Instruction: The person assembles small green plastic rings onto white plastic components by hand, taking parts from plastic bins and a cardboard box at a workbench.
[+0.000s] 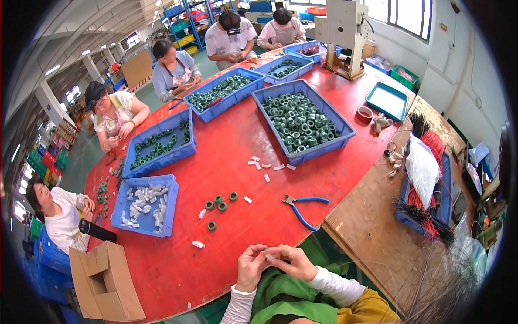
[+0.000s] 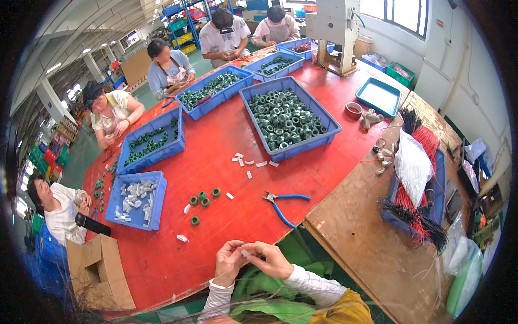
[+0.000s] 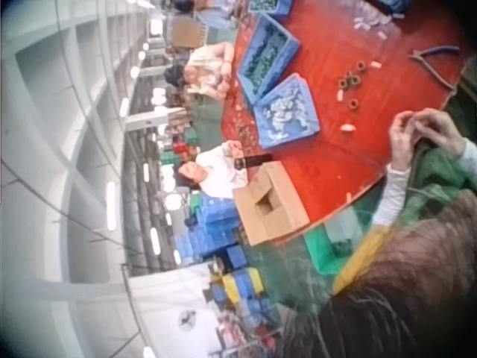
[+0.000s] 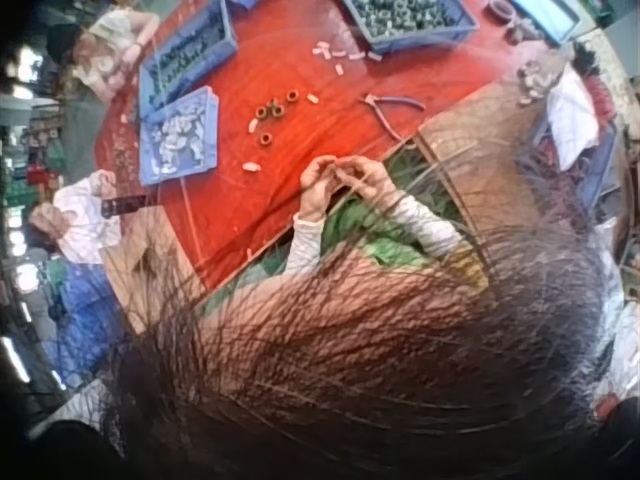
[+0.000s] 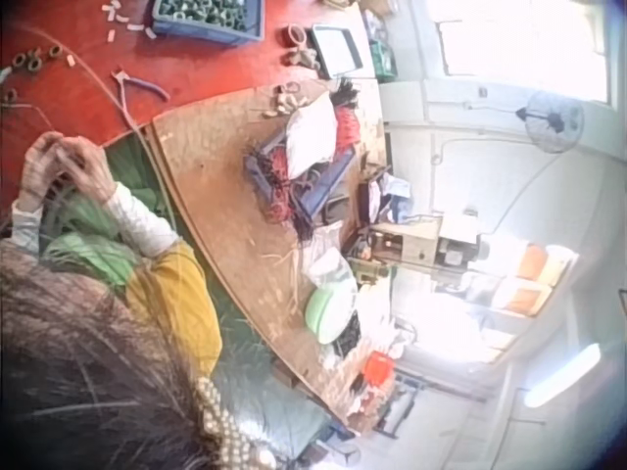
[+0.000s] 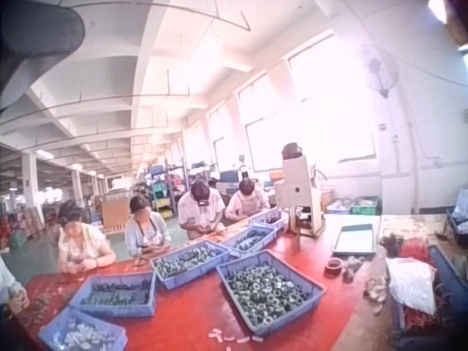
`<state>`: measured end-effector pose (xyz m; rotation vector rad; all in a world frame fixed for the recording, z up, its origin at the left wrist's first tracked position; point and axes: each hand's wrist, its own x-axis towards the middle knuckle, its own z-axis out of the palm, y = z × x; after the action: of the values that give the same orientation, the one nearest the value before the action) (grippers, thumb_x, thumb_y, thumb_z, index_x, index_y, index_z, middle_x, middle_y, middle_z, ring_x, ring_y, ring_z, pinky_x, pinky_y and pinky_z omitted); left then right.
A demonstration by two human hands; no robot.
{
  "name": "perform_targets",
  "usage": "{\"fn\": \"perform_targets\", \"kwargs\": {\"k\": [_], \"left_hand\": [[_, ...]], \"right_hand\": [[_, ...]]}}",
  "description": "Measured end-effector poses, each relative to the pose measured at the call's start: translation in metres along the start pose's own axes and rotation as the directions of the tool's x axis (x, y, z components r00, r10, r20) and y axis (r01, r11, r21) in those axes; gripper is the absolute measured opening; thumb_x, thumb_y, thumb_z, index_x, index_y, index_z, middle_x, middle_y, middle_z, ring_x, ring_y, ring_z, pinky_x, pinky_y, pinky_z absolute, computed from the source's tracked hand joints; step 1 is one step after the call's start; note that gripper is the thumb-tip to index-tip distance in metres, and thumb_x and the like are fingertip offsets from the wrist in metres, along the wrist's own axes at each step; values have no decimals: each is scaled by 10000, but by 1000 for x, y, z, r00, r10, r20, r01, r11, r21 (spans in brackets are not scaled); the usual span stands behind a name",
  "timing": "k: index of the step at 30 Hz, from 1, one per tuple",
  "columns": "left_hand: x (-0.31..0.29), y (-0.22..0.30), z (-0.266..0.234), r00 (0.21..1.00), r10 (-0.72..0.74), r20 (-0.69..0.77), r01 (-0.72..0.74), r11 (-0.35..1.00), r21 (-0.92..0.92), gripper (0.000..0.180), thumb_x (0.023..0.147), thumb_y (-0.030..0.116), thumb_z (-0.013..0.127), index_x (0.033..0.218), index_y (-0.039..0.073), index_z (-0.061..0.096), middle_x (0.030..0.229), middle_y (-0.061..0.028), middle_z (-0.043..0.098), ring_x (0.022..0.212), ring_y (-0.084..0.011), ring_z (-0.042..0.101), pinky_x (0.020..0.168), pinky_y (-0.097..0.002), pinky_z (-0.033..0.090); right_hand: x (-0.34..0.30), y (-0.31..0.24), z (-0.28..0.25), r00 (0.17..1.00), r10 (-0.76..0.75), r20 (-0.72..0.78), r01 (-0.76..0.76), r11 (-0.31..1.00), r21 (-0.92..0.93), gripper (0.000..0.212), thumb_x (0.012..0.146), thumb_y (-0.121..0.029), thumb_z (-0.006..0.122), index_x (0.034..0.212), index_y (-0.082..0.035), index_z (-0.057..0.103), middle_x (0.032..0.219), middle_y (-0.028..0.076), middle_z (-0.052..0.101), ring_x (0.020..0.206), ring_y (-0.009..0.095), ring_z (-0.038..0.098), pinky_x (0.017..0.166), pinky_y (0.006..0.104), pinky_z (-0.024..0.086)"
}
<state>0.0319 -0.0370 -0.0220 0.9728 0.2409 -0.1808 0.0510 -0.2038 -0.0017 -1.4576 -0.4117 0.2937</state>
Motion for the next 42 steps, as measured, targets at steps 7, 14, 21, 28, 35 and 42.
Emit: {"fn": "perform_targets", "kwargs": {"k": [7,14,21,28,35,42], "left_hand": [[4,8,3,999,15,-50,-15,1000,-11,160,924,40,552,1082,22,550,999,-108,648,878,-192,653,763,-340,569],[4,5,0,999,43,19,-40,992,-122,139,932,64,562,1054,1,542,982,-126,658,865,-201,660,760,-348,576],[-9,6,11,994,44,102,-27,987,-158,159,935,86,565,1078,18,553,987,-120,663,897,-217,662,791,-364,561],[-2,1,11,995,94,34,-83,966,-246,147,934,62,557,1076,25,559,1004,-116,660,920,-210,656,817,-364,553],[0,-2,15,992,129,15,-124,974,-188,132,920,39,572,1051,20,569,976,-103,650,898,-199,653,806,-363,564],[-4,4,22,963,262,60,-266,961,74,142,901,37,603,1029,-20,586,958,-98,623,861,-192,653,768,-344,577]], "right_hand": [[5,0,-8,997,-33,75,41,992,-117,135,831,10,672,929,11,580,950,95,657,908,161,644,740,290,533],[16,-24,-13,864,-499,69,445,693,-567,173,705,-63,747,844,-65,644,959,87,608,769,217,611,600,304,503],[47,-31,-23,603,-787,128,680,424,-598,260,679,-39,742,886,-44,585,918,104,641,858,278,641,722,408,537],[19,-15,-14,743,-646,175,642,615,-458,289,735,9,720,929,-38,512,889,120,672,809,266,672,793,425,538],[12,-14,-15,740,-659,132,624,601,-498,310,738,18,716,951,-44,498,894,120,675,763,250,665,703,369,521],[22,-16,-18,847,-525,-84,475,817,-327,233,797,59,650,972,-3,509,874,133,665,730,232,669,636,312,524]]}}
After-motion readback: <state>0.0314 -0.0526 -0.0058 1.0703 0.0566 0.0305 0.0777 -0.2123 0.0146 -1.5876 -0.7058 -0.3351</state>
